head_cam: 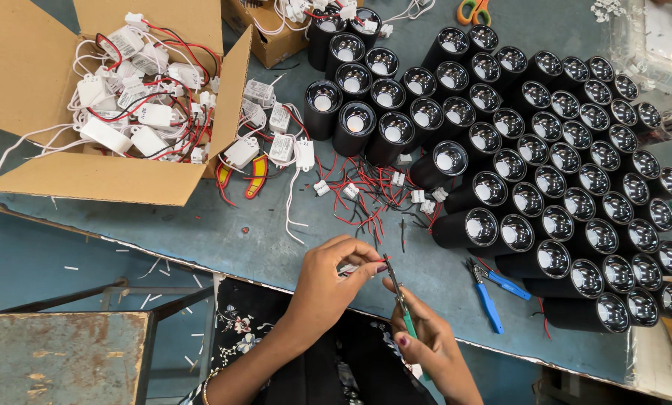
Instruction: The person takes LED driver units with red and black wires from a cardboard box, connects the wire ends into white connector blocks, and uses pliers to crimp or trim the wire ends. The wired connectors are attached to black cylindrical LED downlight housings arranged in rows on the work table.
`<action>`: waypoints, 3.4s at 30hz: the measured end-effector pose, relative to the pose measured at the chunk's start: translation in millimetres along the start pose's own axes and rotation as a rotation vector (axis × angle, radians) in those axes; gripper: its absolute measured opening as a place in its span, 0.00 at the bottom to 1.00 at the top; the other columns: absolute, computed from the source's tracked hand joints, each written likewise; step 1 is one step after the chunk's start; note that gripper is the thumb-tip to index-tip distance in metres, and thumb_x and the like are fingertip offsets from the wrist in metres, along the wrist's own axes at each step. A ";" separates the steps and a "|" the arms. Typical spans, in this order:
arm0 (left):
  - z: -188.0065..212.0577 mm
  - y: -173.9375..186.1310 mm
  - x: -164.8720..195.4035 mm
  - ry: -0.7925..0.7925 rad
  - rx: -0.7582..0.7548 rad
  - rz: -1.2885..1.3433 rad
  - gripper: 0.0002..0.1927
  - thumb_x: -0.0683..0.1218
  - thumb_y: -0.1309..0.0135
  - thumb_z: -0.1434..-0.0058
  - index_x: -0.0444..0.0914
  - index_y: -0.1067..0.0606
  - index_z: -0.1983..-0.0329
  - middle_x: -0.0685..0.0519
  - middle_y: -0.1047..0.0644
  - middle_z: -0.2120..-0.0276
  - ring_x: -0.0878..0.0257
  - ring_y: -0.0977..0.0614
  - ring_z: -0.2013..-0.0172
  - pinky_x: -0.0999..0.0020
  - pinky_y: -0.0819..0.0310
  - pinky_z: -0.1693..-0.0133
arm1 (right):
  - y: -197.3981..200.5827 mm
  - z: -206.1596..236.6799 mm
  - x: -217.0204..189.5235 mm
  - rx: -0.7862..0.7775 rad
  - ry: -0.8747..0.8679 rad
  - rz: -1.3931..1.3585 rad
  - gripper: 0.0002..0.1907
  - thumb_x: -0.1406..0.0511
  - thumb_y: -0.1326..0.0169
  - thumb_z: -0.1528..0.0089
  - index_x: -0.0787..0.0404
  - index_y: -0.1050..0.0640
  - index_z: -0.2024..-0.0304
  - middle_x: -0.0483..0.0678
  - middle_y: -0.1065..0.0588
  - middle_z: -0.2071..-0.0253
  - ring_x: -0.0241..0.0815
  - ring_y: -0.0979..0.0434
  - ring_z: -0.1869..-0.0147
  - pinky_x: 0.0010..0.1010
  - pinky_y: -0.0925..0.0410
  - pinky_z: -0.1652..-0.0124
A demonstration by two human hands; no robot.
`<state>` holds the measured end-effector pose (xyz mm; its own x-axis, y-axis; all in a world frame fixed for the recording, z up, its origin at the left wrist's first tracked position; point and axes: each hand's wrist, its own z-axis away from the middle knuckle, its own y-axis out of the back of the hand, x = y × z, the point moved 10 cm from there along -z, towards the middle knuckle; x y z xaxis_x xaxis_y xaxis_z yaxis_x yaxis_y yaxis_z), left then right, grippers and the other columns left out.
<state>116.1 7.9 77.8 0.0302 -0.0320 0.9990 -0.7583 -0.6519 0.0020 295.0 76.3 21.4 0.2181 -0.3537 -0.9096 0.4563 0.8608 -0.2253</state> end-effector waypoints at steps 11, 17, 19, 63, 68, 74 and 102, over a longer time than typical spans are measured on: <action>4.6 3.1 5.8 0.003 0.010 -0.052 0.06 0.38 0.46 0.40 0.33 0.20 0.63 0.51 0.21 0.71 0.65 0.16 0.71 0.70 0.24 0.69 | -9.2 -4.1 13.1 -0.129 -0.072 -0.238 0.49 0.71 0.38 0.45 0.63 0.46 0.24 0.43 0.41 0.66 0.33 0.41 0.68 0.21 0.46 0.77; 7.6 3.0 14.1 -0.072 0.062 -0.106 0.06 0.39 0.46 0.41 0.32 0.21 0.63 0.49 0.21 0.72 0.62 0.18 0.72 0.68 0.26 0.69 | -15.9 0.0 11.4 -0.194 -0.056 -0.379 0.52 0.71 0.37 0.46 0.65 0.47 0.23 0.45 0.41 0.63 0.33 0.42 0.67 0.20 0.45 0.74; 8.0 2.8 16.4 -0.092 0.069 -0.117 0.06 0.40 0.46 0.41 0.32 0.21 0.64 0.49 0.22 0.72 0.61 0.18 0.72 0.67 0.26 0.69 | -15.8 0.9 11.5 -0.173 -0.066 -0.422 0.49 0.69 0.40 0.44 0.67 0.47 0.23 0.46 0.40 0.63 0.34 0.41 0.68 0.22 0.45 0.75; -1.1 -3.0 -1.8 -0.041 -0.090 -0.022 0.07 0.42 0.43 0.38 0.32 0.23 0.62 0.51 0.20 0.68 0.65 0.17 0.66 0.69 0.23 0.60 | -14.9 -2.3 0.1 -0.058 -0.053 -0.077 0.47 0.64 0.39 0.44 0.68 0.42 0.25 0.44 0.40 0.67 0.31 0.40 0.70 0.21 0.45 0.74; -3.5 -9.9 -42.3 0.102 -0.186 0.262 0.07 0.41 0.40 0.38 0.30 0.21 0.62 0.55 0.23 0.67 0.70 0.20 0.65 0.73 0.26 0.60 | -0.1 -2.5 18.4 -0.009 -0.191 -0.307 0.43 0.54 0.44 0.37 0.68 0.40 0.26 0.44 0.40 0.69 0.34 0.40 0.71 0.24 0.43 0.76; 2.9 -22.2 -64.3 0.306 -0.265 0.674 0.06 0.39 0.40 0.39 0.28 0.21 0.62 0.53 0.22 0.70 0.70 0.24 0.70 0.75 0.32 0.67 | -20.4 -4.7 27.4 -0.361 -0.088 -0.805 0.42 0.68 0.42 0.35 0.70 0.46 0.23 0.45 0.41 0.65 0.33 0.43 0.67 0.20 0.49 0.72; -8.5 39.8 -23.1 -0.089 0.103 -0.004 0.09 0.43 0.45 0.33 0.30 0.21 0.58 0.49 0.17 0.60 0.66 0.18 0.58 0.71 0.26 0.53 | 52.5 -44.6 -44.3 0.500 0.258 0.734 0.31 0.68 0.42 0.40 0.61 0.31 0.34 0.52 0.25 0.43 0.35 0.27 0.50 0.24 0.33 0.53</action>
<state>79.7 -10.9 55.2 0.0939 -0.0938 0.9912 -0.6875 -0.7262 -0.0035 270.8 153.5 34.3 0.4285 0.3617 -0.8280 0.6122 0.5577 0.5605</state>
